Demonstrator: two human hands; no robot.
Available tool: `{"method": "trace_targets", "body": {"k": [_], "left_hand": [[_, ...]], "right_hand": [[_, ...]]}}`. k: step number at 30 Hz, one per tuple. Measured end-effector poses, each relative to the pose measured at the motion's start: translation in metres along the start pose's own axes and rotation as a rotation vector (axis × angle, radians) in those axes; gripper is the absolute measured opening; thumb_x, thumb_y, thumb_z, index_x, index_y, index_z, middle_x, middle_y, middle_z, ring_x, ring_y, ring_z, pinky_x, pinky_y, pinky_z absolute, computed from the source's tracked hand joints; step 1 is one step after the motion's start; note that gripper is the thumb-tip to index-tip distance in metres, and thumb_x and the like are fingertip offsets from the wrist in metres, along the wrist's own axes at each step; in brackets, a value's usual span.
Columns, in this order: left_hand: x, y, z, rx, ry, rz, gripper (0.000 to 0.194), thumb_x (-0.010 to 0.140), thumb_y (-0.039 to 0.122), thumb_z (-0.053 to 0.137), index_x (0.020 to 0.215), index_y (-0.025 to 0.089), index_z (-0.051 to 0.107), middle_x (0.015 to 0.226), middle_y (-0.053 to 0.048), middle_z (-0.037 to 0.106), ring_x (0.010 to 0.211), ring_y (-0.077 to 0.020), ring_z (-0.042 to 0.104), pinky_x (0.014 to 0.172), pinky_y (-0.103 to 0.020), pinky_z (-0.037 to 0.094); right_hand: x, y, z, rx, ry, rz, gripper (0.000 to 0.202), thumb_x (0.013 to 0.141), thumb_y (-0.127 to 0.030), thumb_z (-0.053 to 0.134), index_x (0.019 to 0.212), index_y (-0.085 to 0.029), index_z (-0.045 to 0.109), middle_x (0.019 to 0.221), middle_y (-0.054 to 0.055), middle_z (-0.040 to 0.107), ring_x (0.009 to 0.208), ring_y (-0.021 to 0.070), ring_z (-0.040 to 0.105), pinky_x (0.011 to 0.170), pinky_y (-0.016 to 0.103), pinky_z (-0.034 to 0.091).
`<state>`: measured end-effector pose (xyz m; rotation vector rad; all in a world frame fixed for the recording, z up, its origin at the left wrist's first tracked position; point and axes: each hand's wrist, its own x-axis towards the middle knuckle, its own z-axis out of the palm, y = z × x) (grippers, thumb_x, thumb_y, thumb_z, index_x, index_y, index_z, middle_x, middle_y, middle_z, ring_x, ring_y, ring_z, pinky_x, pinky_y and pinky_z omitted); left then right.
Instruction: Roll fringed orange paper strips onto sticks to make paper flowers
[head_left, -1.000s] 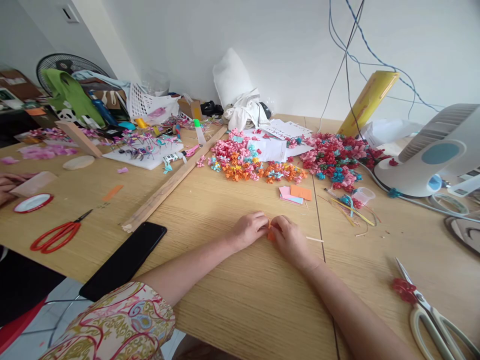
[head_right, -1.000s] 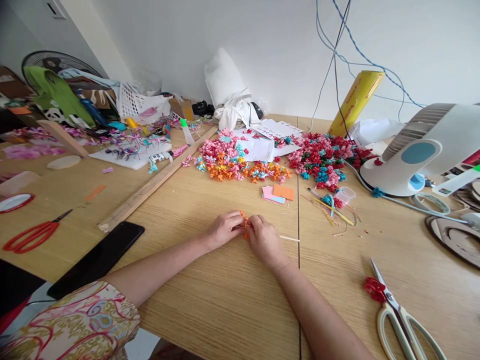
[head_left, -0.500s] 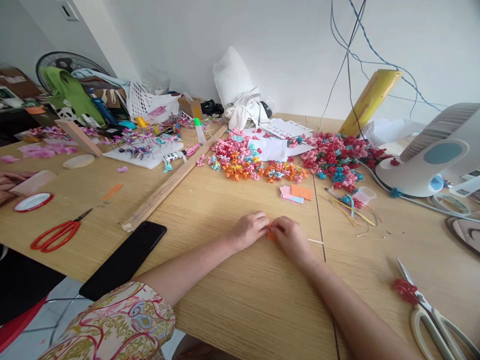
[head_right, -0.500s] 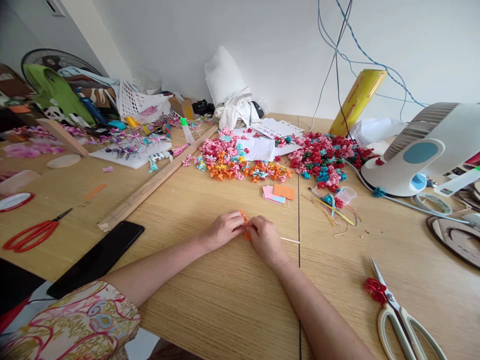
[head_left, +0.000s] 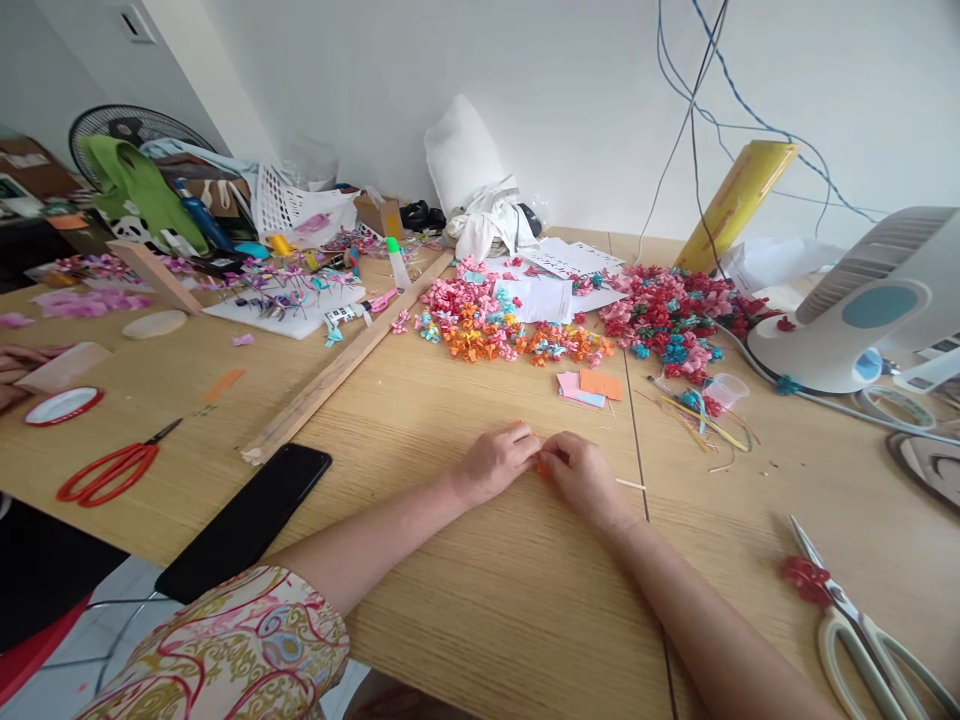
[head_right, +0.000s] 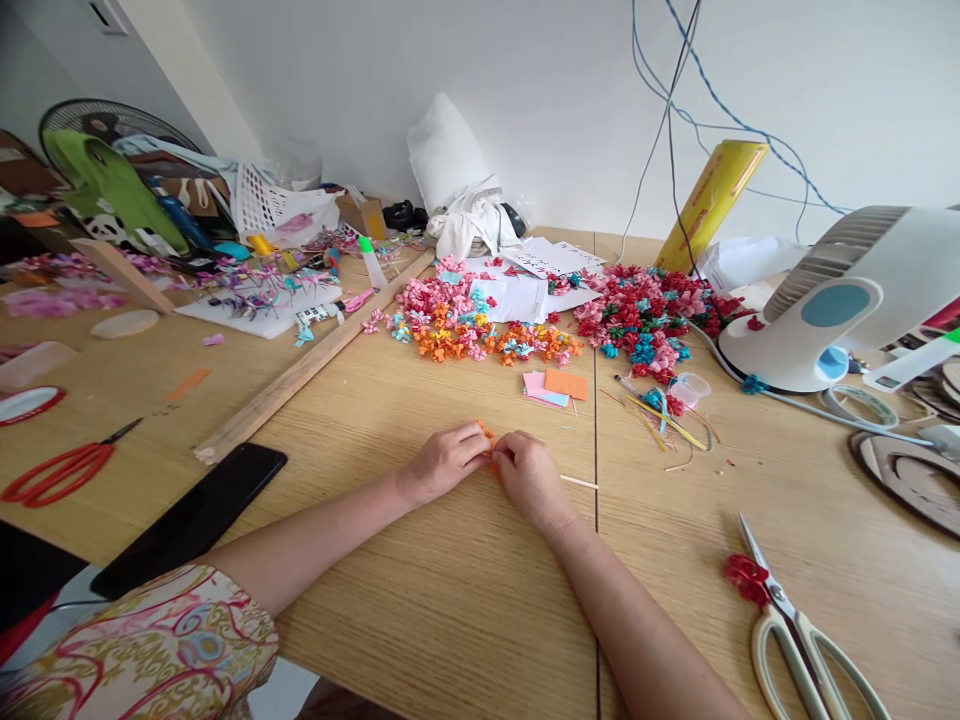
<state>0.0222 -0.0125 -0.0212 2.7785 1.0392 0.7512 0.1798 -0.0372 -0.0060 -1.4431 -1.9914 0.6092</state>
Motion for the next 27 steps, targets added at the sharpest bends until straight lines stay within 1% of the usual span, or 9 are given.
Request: {"method": "trace_targets", "body": {"k": [4,8,12,15,20,27], "left_hand": [[0.0006,0.0008,0.0003,-0.003,0.003,0.024,0.019,0.086,0.023,0.039,0.075,0.015,0.053,0.077,-0.003,0.051,0.076,-0.0124,0.053,0.069,-0.022,0.045],[0.0009,0.0001,0.0013,-0.043,-0.008,0.000,0.015,0.084,0.019,0.042,0.074,0.015,0.053,0.077,-0.003,0.050,0.075,-0.0125,0.052,0.069,-0.023,0.045],[0.0001,-0.0026,0.0016,-0.094,0.001,-0.035,0.010,0.082,0.015,0.045,0.075,0.015,0.052,0.078,-0.002,0.051,0.076,-0.0123,0.053,0.070,-0.022,0.045],[0.0002,-0.0036,0.0009,-0.122,0.013,-0.045,0.010,0.081,0.013,0.046,0.074,0.015,0.051,0.078,-0.002,0.051,0.077,-0.0122,0.053,0.070,-0.022,0.044],[0.0007,-0.0045,0.0018,-0.118,0.041,-0.045,0.008,0.080,0.013,0.047,0.073,0.015,0.051,0.077,-0.002,0.051,0.075,-0.0123,0.052,0.067,-0.022,0.044],[-0.0008,-0.0070,0.0050,-0.100,0.062,-0.053,0.007,0.080,0.013,0.047,0.074,0.015,0.051,0.076,-0.002,0.050,0.074,-0.0120,0.051,0.066,-0.021,0.043]], "right_hand": [[-0.0002,0.0004,0.0002,0.004,-0.007,-0.006,0.014,0.071,-0.013,0.045,0.061,-0.018,0.053,0.065,-0.001,0.056,0.062,0.0110,0.050,0.059,0.021,0.036],[-0.0004,0.0012,0.0011,-0.004,-0.006,-0.036,0.013,0.072,-0.013,0.045,0.063,-0.018,0.053,0.067,0.000,0.055,0.064,0.0112,0.050,0.060,0.021,0.037],[-0.0017,0.0013,0.0029,-0.024,0.028,-0.093,0.009,0.071,-0.012,0.048,0.071,-0.019,0.054,0.073,0.000,0.054,0.068,0.0116,0.050,0.062,0.021,0.037],[-0.0032,0.0011,0.0039,-0.054,0.049,-0.113,0.011,0.072,-0.010,0.048,0.077,-0.019,0.054,0.079,0.001,0.054,0.070,0.0118,0.050,0.063,0.021,0.038],[-0.0057,-0.0008,0.0034,-0.126,0.053,-0.139,0.015,0.076,-0.011,0.046,0.084,-0.020,0.056,0.085,0.003,0.054,0.075,0.0125,0.052,0.066,0.022,0.039],[-0.0077,-0.0023,0.0048,-0.206,0.066,-0.161,0.017,0.081,-0.014,0.043,0.086,-0.021,0.057,0.086,0.003,0.055,0.076,0.0126,0.054,0.067,0.022,0.040]]}}
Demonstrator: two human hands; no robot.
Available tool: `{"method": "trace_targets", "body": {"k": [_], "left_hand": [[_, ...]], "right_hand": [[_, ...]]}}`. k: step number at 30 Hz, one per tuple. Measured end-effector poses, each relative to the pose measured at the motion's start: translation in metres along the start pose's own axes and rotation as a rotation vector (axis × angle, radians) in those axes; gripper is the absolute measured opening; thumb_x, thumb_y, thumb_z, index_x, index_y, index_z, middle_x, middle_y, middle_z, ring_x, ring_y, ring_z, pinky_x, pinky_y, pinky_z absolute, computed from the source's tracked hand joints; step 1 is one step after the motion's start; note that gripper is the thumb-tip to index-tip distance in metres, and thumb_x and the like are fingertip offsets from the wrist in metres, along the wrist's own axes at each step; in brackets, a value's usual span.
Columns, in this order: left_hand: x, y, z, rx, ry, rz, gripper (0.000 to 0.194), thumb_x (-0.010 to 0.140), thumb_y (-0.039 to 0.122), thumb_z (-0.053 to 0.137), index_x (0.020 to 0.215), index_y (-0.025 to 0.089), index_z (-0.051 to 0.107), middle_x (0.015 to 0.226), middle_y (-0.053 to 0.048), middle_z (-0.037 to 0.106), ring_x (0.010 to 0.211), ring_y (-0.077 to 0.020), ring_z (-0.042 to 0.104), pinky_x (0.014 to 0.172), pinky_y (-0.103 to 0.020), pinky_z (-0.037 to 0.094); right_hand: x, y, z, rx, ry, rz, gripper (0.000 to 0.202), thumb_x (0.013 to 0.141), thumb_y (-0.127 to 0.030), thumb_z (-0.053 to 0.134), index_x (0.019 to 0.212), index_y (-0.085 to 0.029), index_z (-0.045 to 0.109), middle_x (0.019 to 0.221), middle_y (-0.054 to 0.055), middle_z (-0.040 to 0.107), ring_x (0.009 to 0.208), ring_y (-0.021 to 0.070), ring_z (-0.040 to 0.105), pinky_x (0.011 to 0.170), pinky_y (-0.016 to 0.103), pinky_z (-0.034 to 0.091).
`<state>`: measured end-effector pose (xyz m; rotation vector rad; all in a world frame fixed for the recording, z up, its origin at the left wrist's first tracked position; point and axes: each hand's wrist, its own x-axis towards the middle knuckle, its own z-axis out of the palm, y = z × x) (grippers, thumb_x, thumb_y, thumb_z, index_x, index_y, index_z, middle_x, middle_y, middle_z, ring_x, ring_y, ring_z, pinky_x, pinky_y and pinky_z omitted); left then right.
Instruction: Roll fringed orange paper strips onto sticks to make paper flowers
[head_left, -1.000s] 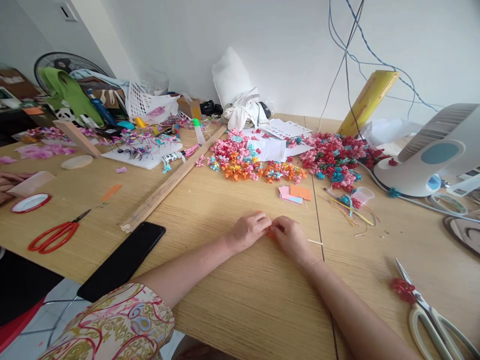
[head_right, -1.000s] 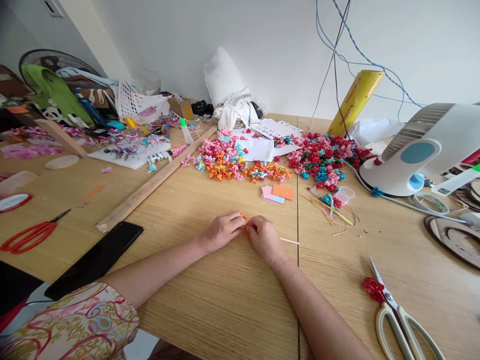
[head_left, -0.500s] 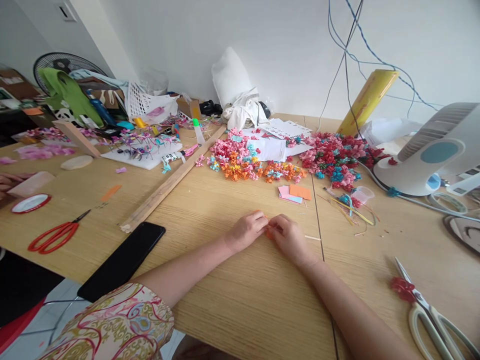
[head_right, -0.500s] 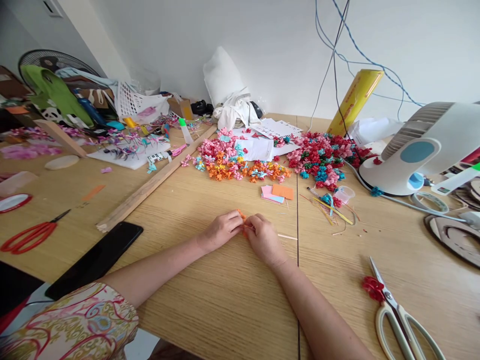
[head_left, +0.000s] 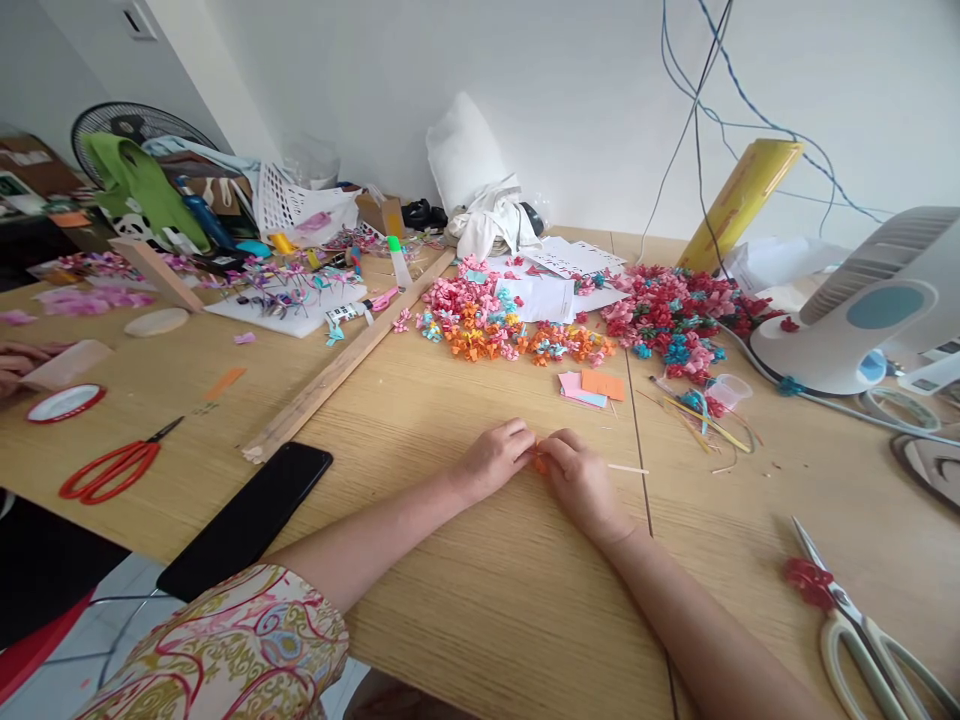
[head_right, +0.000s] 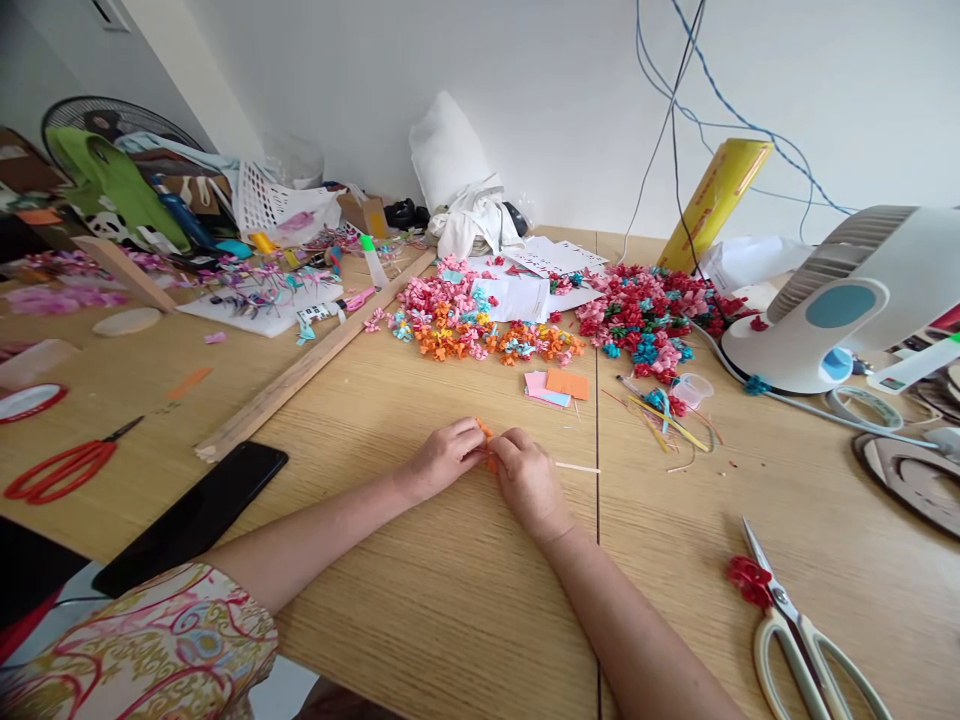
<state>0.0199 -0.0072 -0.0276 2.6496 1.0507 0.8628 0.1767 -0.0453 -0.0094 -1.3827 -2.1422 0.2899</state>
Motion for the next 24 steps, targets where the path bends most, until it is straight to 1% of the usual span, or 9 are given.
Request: {"method": "trace_targets", "body": {"k": [8,16,24], "left_hand": [[0.0000,0.0012,0.0001,0.025,-0.020,0.022,0.009,0.081,0.015,0.046,0.074,0.015,0.050,0.075,-0.001,0.048,0.072,-0.0114,0.051,0.065,-0.021,0.044],[-0.0002,0.0004,0.0018,0.036,-0.023,0.022,0.010,0.082,0.015,0.045,0.073,0.015,0.049,0.077,-0.001,0.048,0.074,-0.0114,0.052,0.067,-0.021,0.044],[0.0003,0.0016,-0.0007,0.031,-0.049,0.010,0.011,0.082,0.017,0.045,0.073,0.015,0.050,0.077,-0.002,0.049,0.074,-0.0116,0.052,0.068,-0.021,0.044]], "right_hand": [[0.0022,-0.0007,-0.0002,-0.069,-0.060,0.026,0.014,0.081,-0.014,0.043,0.083,-0.019,0.056,0.084,0.003,0.055,0.072,0.0119,0.053,0.064,0.021,0.039],[0.0023,0.0003,-0.0022,0.016,-0.048,0.032,0.013,0.079,-0.014,0.044,0.086,-0.020,0.054,0.087,0.003,0.054,0.075,0.0120,0.054,0.067,0.021,0.040],[0.0032,-0.0002,0.0002,-0.020,-0.073,0.019,0.014,0.080,-0.011,0.043,0.082,-0.019,0.055,0.083,0.002,0.055,0.073,0.0116,0.053,0.065,0.020,0.039]]}}
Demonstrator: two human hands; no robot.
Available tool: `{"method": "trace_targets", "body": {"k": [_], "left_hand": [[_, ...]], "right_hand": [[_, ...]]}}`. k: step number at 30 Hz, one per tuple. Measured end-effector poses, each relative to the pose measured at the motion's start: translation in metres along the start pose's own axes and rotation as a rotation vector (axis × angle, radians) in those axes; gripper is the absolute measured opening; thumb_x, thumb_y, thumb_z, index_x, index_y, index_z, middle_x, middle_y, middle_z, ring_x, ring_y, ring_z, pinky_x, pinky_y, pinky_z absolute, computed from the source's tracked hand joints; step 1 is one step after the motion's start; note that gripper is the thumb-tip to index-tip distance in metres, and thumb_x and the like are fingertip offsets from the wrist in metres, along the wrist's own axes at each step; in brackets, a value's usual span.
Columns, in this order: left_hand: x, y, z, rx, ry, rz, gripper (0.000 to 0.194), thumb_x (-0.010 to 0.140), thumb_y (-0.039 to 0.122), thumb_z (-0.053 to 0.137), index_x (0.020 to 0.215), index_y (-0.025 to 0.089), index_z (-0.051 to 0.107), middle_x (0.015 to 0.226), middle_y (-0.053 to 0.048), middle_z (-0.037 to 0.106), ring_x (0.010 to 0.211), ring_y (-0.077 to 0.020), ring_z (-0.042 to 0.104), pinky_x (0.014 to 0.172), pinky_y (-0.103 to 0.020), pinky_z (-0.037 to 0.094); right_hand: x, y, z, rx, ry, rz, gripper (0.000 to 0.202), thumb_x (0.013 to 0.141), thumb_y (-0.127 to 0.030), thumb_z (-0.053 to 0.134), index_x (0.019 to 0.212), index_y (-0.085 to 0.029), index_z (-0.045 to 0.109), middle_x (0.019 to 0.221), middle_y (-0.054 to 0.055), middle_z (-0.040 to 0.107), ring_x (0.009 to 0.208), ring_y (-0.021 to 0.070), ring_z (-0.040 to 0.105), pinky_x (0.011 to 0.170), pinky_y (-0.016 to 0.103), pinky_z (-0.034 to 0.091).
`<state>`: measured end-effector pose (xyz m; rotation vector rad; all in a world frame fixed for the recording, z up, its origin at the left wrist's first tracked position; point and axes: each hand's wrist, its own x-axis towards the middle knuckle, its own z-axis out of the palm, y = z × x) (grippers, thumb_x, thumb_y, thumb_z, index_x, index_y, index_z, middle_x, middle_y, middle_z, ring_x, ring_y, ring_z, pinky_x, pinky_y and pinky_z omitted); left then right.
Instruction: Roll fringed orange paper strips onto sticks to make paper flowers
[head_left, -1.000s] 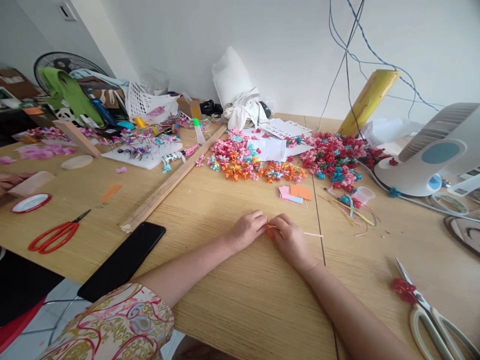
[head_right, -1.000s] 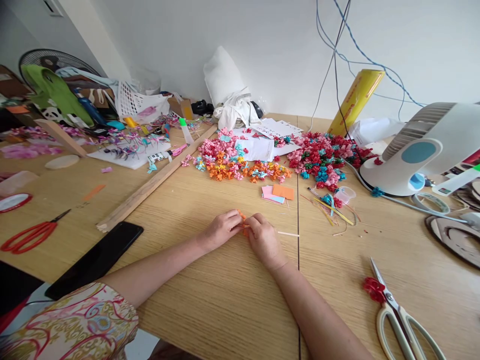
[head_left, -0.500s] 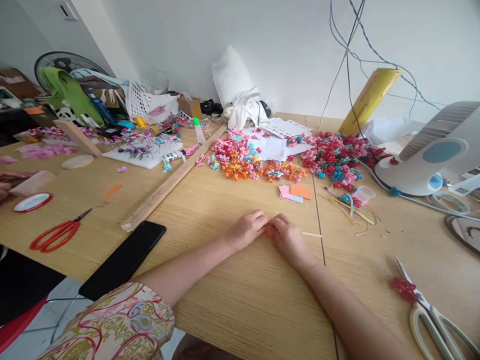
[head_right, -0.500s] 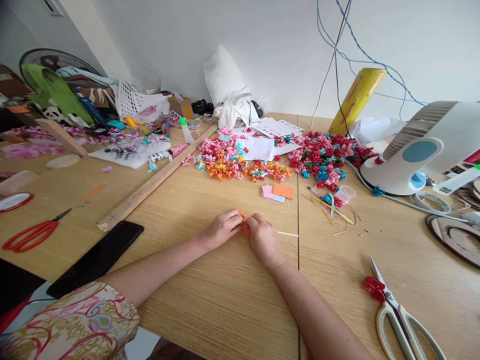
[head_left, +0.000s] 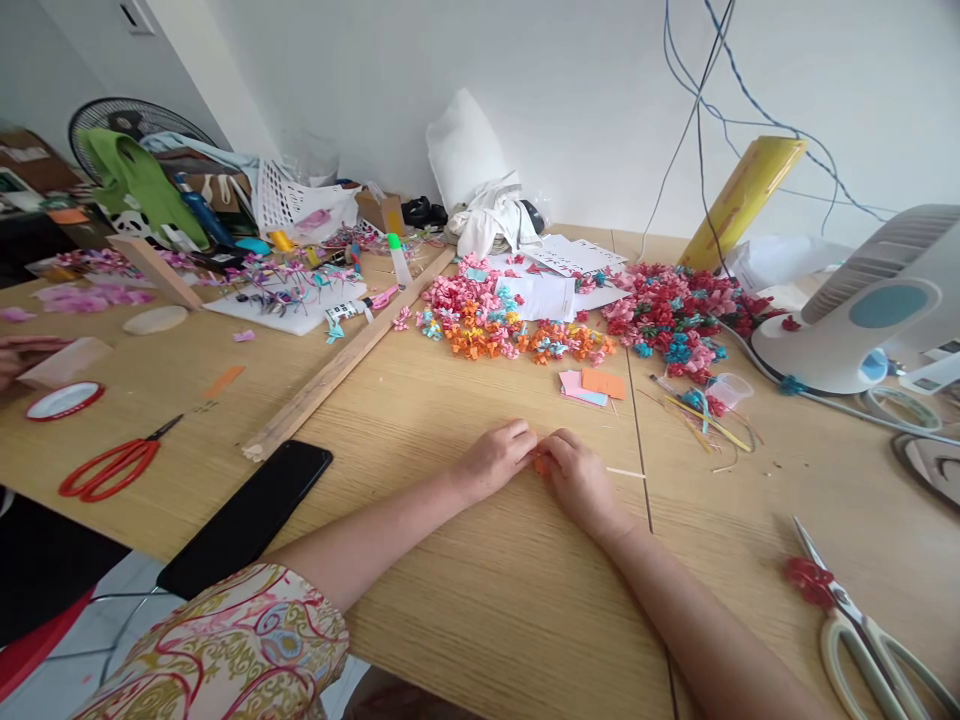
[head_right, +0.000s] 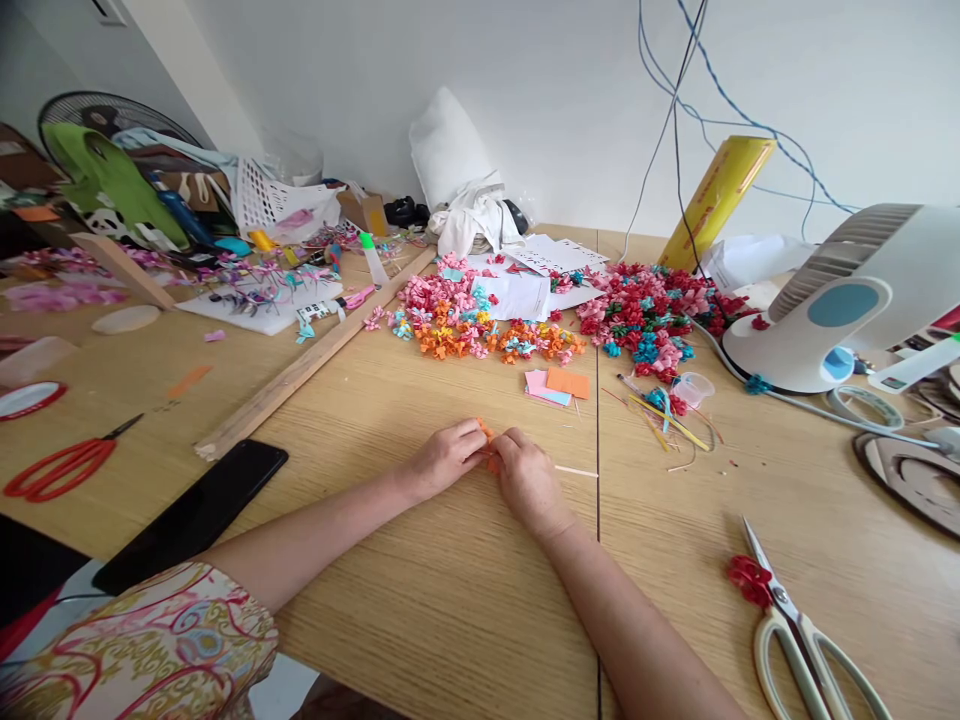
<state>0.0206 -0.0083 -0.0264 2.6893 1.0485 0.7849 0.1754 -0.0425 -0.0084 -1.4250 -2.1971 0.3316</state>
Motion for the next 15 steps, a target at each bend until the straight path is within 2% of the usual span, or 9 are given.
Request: {"method": "trace_targets", "body": {"k": [15], "left_hand": [[-0.0014,-0.0006,0.0007,-0.041,0.000,0.010,0.008,0.080,0.012,0.046,0.075,0.015,0.051,0.079,-0.002,0.049,0.077,-0.0118,0.052,0.070,-0.021,0.044]], "right_hand": [[-0.0007,0.0000,-0.0019,0.002,-0.018,-0.028,0.016,0.080,-0.010,0.041,0.081,-0.019,0.055,0.081,0.002,0.055,0.070,0.0104,0.053,0.063,0.019,0.039]]}}
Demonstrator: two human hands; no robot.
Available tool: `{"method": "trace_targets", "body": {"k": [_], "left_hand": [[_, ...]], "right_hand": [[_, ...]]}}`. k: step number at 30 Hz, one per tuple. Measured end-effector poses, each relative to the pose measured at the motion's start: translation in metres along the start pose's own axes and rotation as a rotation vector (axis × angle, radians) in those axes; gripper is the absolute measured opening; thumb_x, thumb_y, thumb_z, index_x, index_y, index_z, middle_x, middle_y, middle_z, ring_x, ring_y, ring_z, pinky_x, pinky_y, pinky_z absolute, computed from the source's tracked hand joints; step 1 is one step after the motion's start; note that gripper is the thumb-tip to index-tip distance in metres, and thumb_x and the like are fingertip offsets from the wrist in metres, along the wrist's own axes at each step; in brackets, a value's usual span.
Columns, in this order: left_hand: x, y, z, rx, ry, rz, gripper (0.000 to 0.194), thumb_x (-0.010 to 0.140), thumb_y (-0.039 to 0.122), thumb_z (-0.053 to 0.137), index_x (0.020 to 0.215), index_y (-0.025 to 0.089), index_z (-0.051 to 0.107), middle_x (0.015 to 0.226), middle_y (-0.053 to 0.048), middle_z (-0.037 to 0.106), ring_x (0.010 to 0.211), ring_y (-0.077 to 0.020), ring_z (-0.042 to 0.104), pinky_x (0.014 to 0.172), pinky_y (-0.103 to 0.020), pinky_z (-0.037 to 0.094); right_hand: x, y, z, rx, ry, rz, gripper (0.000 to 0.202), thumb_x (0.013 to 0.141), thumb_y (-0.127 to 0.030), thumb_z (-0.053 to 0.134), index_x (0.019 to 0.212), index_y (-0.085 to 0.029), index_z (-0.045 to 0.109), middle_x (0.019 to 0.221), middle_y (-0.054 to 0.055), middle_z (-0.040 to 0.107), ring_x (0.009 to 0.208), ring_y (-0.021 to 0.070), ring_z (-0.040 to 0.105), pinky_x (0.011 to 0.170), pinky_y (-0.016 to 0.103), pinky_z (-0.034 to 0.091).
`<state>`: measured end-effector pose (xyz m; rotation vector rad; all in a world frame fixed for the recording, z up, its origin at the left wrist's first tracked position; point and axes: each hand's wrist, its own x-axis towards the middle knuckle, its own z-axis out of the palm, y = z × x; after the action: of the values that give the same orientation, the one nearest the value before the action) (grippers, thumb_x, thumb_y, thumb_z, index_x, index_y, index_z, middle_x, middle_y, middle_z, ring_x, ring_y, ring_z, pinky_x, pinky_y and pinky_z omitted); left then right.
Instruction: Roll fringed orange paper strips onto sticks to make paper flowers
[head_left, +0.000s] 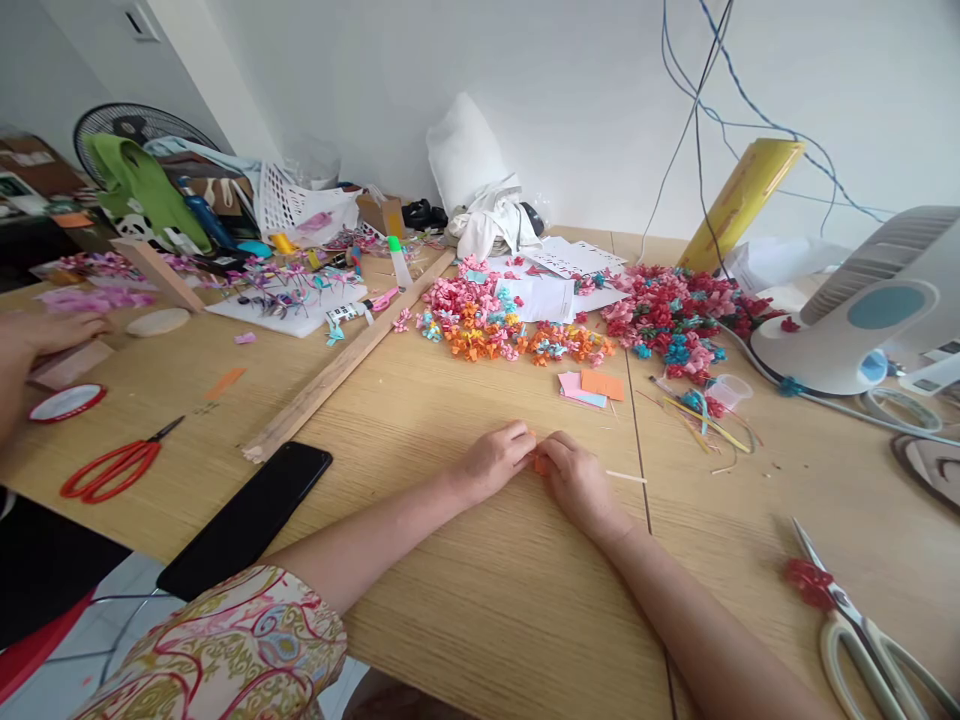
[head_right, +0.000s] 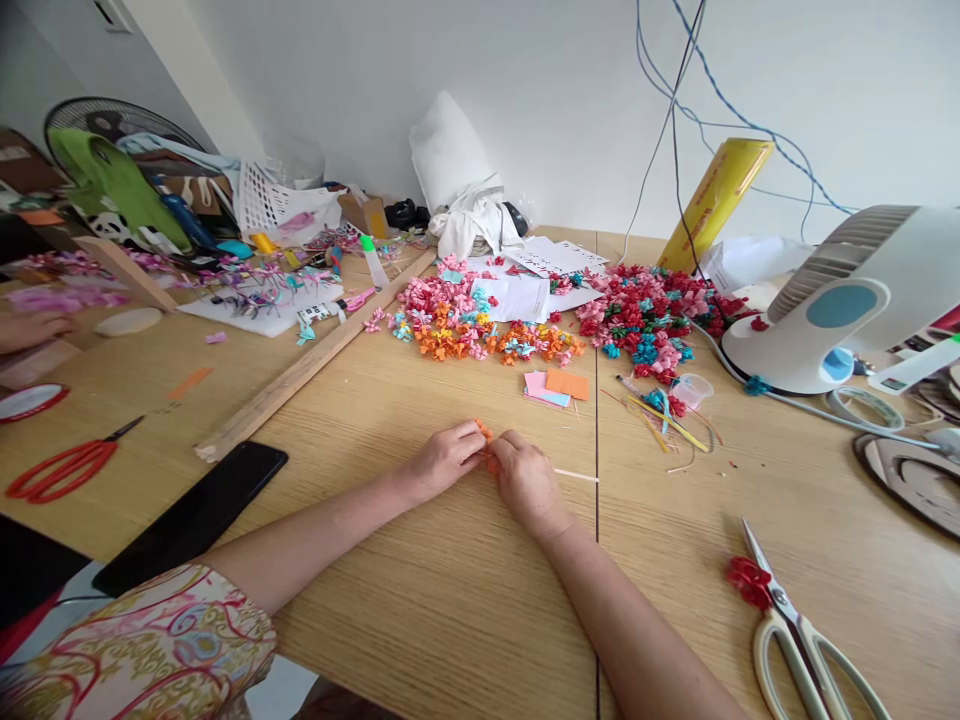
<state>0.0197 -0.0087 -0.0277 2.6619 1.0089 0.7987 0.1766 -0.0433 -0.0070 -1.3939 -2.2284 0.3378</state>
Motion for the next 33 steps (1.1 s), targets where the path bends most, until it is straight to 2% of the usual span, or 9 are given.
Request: {"method": "trace_targets", "body": {"k": [12,24,33], "left_hand": [[0.0003,-0.0002,-0.0012,-0.001,0.011,-0.045,0.006,0.079,0.011,0.048,0.078,0.015,0.052,0.084,-0.003,0.052,0.082,-0.0125,0.053,0.072,-0.022,0.045],[-0.0004,0.0015,-0.0040,0.046,-0.010,-0.043,0.007,0.080,0.013,0.047,0.082,0.016,0.052,0.085,-0.003,0.052,0.083,-0.0130,0.054,0.073,-0.023,0.046],[-0.0006,0.0019,-0.0065,0.147,-0.056,-0.012,0.011,0.083,0.017,0.043,0.078,0.014,0.053,0.080,-0.004,0.052,0.076,-0.0129,0.055,0.070,-0.023,0.047]], "right_hand": [[-0.0011,0.0038,0.0025,-0.141,-0.014,-0.073,0.015,0.083,-0.015,0.040,0.085,-0.019,0.055,0.081,0.003,0.054,0.070,0.0111,0.052,0.064,0.021,0.038],[-0.0002,0.0028,-0.0020,-0.218,-0.046,-0.141,0.017,0.083,-0.012,0.039,0.085,-0.018,0.055,0.082,0.004,0.054,0.069,0.0119,0.050,0.062,0.022,0.036],[-0.0015,0.0047,0.0034,-0.135,-0.036,-0.082,0.019,0.081,-0.010,0.040,0.090,-0.018,0.055,0.086,0.003,0.054,0.073,0.0111,0.052,0.064,0.020,0.038]]}}
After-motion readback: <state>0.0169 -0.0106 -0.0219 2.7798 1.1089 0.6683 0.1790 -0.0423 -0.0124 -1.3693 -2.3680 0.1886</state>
